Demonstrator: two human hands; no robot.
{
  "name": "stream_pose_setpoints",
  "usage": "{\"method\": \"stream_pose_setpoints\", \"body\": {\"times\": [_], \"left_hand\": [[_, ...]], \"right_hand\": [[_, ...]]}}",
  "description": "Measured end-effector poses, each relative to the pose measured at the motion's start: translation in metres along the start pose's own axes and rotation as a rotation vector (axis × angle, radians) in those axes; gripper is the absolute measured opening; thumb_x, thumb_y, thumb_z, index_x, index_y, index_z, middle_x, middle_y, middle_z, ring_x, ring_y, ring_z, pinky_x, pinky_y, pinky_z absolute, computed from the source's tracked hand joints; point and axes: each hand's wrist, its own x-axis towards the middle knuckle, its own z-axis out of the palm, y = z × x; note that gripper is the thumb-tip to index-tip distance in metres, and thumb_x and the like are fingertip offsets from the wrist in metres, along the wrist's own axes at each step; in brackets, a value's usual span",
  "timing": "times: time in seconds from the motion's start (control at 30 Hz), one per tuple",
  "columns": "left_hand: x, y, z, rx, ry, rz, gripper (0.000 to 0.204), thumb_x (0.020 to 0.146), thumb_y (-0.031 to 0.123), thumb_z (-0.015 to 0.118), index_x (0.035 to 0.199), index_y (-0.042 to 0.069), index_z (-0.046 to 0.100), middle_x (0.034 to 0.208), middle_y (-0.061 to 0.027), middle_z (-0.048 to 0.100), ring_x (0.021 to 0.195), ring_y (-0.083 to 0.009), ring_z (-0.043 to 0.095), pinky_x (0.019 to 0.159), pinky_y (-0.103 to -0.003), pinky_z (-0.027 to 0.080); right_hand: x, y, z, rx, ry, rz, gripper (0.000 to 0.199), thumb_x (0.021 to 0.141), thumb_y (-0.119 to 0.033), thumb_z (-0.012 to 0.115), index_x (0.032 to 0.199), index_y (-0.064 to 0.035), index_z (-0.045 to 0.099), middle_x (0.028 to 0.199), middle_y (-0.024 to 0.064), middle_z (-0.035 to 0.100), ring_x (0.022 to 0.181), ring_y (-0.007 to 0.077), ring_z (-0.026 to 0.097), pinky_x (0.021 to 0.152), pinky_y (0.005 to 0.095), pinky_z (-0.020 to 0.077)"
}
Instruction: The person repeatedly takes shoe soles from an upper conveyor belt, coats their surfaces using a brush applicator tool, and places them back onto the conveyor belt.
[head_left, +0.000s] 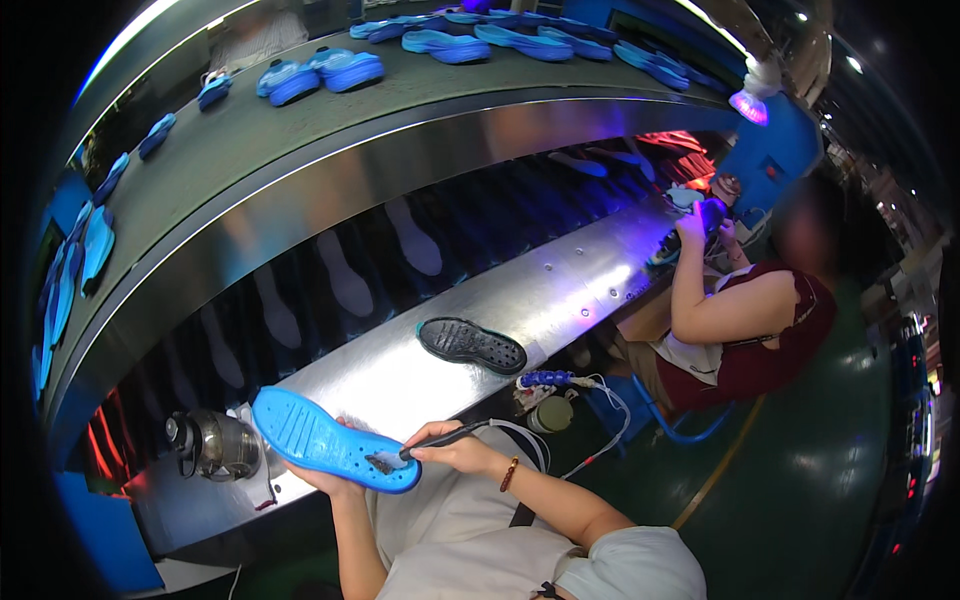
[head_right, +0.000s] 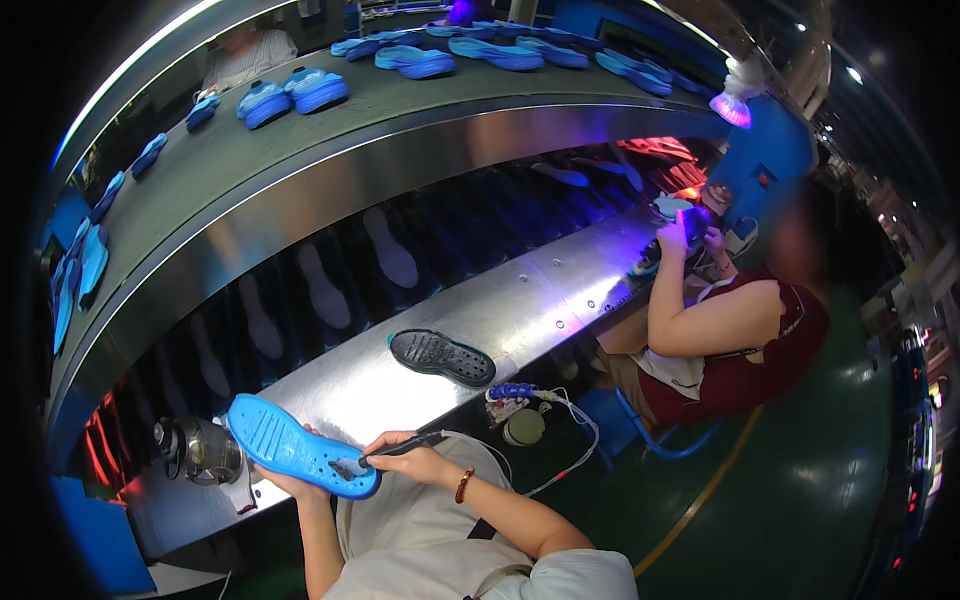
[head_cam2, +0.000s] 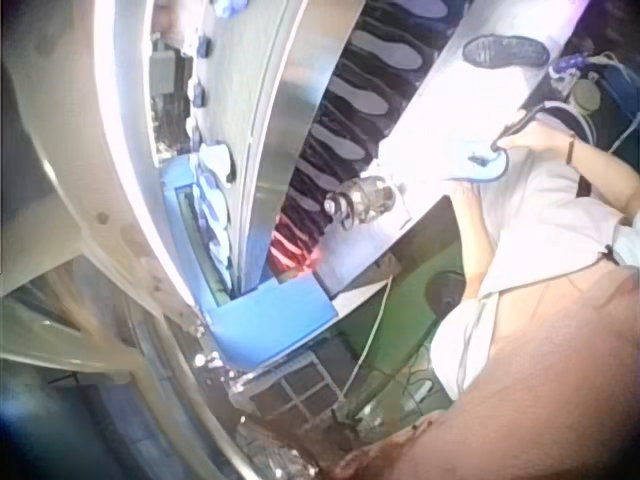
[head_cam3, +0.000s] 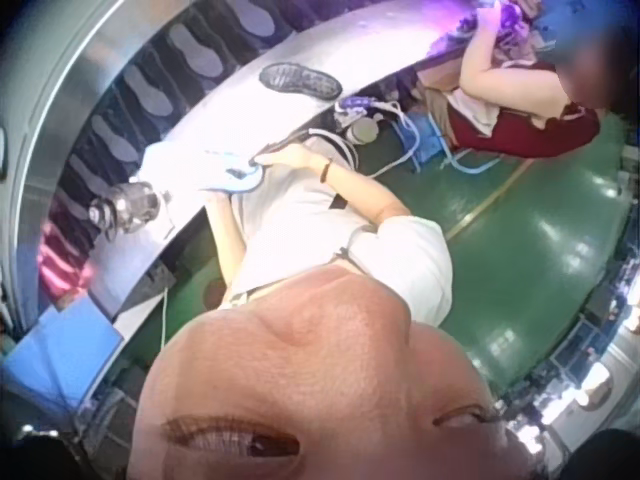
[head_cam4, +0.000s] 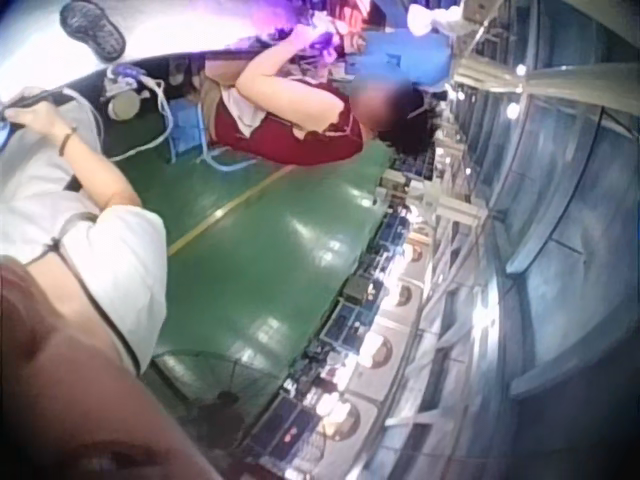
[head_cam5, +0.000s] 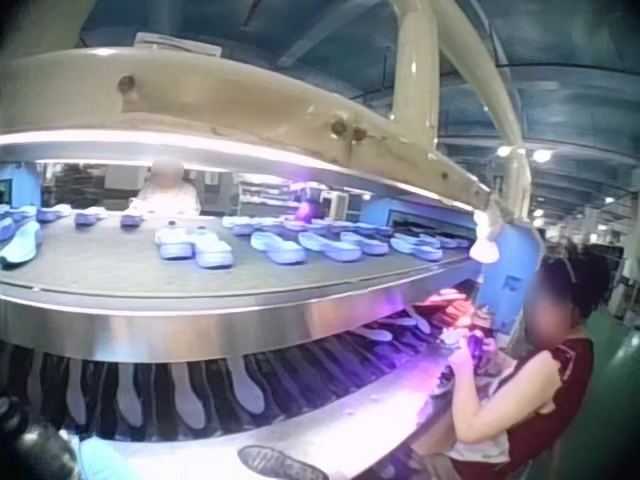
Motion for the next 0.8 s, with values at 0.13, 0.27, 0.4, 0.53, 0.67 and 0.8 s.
{"method": "stream_pose_setpoints", "body": {"times": [0.13,0.27,0.4,0.53,0.67,0.8], "left_hand": [[-0.012,0.0,0.008,0.01,0.185,-0.009,0.076,0.079,0.067,0.012,0.118,0.009,0.043,0.086,-0.0169,0.057,0.074,-0.0274,0.059,0.065,-0.037,0.051],[-0.017,0.001,0.015,0.029,0.286,-0.037,0.08,0.079,0.068,0.006,0.114,0.01,0.047,0.08,-0.0144,0.058,0.072,-0.0251,0.059,0.062,-0.036,0.05],[-0.019,-0.001,0.004,-0.024,0.203,-0.03,0.079,0.079,0.069,0.008,0.11,0.01,0.05,0.081,-0.0139,0.058,0.071,-0.0249,0.059,0.061,-0.035,0.051],[-0.014,-0.008,-0.016,-0.015,0.185,-0.024,0.075,0.08,0.067,0.011,0.106,0.01,0.052,0.08,-0.0109,0.059,0.068,-0.0226,0.06,0.06,-0.034,0.051],[-0.018,-0.009,-0.007,0.019,0.314,-0.041,0.076,0.08,0.066,0.009,0.108,0.01,0.052,0.084,-0.0101,0.059,0.068,-0.0217,0.06,0.06,-0.032,0.052],[-0.018,-0.014,-0.009,0.025,0.25,-0.046,0.077,0.079,0.068,0.007,0.108,0.011,0.051,0.084,-0.0104,0.059,0.072,-0.0205,0.061,0.06,-0.031,0.053]], "right_hand": [[0.0,0.016,0.001,-0.015,-0.009,0.031,0.019,0.081,-0.008,0.06,0.098,0.0012,0.059,0.095,0.0072,0.063,0.087,0.01,0.056,0.08,0.0238,0.0439],[-0.003,0.021,0.002,-0.036,0.007,0.029,0.02,0.082,-0.01,0.06,0.098,0.0012,0.059,0.096,0.0074,0.062,0.089,0.0103,0.056,0.08,0.0238,0.0439],[-0.002,0.019,0.004,-0.016,-0.014,0.037,0.022,0.082,-0.012,0.059,0.099,0.0011,0.059,0.093,0.0074,0.062,0.085,0.0104,0.056,0.077,0.0231,0.0441],[-0.001,0.025,0.001,-0.107,-0.031,0.01,0.021,0.082,-0.014,0.059,0.097,0.0011,0.059,0.09,0.0056,0.062,0.083,0.0099,0.055,0.075,0.0228,0.044],[-0.004,0.025,0.0,-0.096,-0.022,0.06,0.021,0.081,-0.014,0.061,0.097,0.0,0.06,0.092,0.0056,0.063,0.084,0.0097,0.055,0.076,0.0232,0.0435],[-0.006,0.03,-0.004,-0.083,-0.005,0.071,0.022,0.081,-0.014,0.061,0.097,-0.0002,0.06,0.092,0.0054,0.063,0.084,0.0095,0.055,0.077,0.023,0.0432]]}}
